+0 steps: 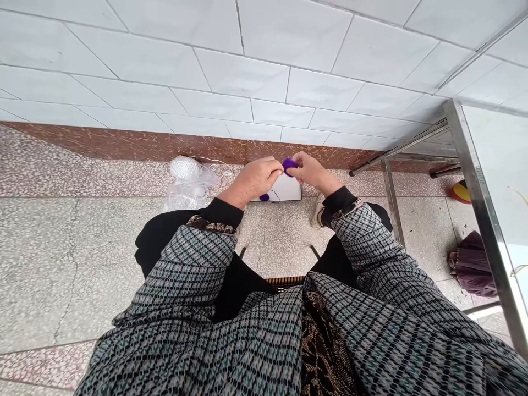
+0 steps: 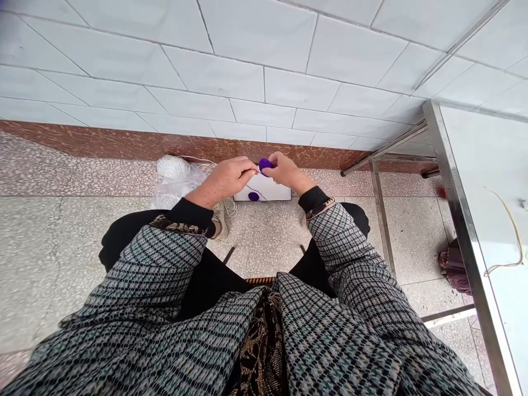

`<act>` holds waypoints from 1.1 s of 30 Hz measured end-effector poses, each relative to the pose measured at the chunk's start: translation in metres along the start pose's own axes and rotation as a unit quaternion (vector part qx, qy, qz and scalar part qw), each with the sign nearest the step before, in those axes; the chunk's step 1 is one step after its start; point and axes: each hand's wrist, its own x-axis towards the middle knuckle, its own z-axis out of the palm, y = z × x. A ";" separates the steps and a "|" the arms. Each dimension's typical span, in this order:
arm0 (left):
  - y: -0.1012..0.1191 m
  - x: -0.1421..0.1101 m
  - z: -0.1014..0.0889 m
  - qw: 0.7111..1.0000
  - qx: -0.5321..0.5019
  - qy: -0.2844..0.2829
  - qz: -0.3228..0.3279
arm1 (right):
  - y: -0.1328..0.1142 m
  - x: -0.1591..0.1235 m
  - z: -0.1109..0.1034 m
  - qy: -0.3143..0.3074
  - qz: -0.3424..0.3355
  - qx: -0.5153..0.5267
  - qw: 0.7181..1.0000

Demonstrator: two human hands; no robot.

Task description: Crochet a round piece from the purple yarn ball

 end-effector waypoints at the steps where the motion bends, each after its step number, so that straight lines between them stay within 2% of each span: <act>1: -0.001 0.000 -0.005 1.000 0.005 0.010 -0.006 | -0.001 -0.002 -0.001 -0.033 0.008 -0.011 0.999; 5: -0.005 0.003 -0.015 0.999 -0.006 0.038 -0.024 | -0.003 -0.010 -0.004 -0.174 0.020 0.020 0.984; 8: -0.010 0.008 -0.013 0.997 -0.035 0.057 -0.041 | -0.005 -0.012 -0.005 -0.205 0.002 0.077 0.976; 11: -0.012 0.013 -0.005 0.994 -0.057 0.062 -0.074 | -0.006 -0.011 -0.005 -0.157 -0.039 0.142 0.977; 14: -0.009 0.013 0.008 0.993 -0.075 0.031 -0.083 | -0.004 -0.007 -0.005 -0.087 -0.068 0.183 0.977; 19: 0.007 0.005 0.022 0.989 -0.105 -0.100 0.002 | 0.000 0.001 -0.002 0.000 -0.055 0.178 0.982; 22: 0.010 0.003 0.014 0.990 -0.095 -0.098 0.028 | -0.001 0.002 0.000 0.020 -0.008 0.096 0.995; 24: 0.007 0.003 0.004 0.995 -0.076 -0.054 0.018 | -0.002 -0.001 0.000 -0.016 0.024 0.028 0.999; 27: -0.002 0.005 -0.010 0.998 -0.054 0.008 -0.008 | -0.004 -0.007 -0.002 -0.121 0.044 -0.013 0.992; 30: -0.009 0.007 -0.014 0.997 -0.048 0.042 -0.038 | -0.003 -0.010 -0.005 -0.197 0.035 0.043 0.979; 33: -0.011 0.010 -0.010 0.993 -0.055 0.062 -0.079 | -0.001 -0.008 -0.007 -0.208 -0.001 0.147 0.967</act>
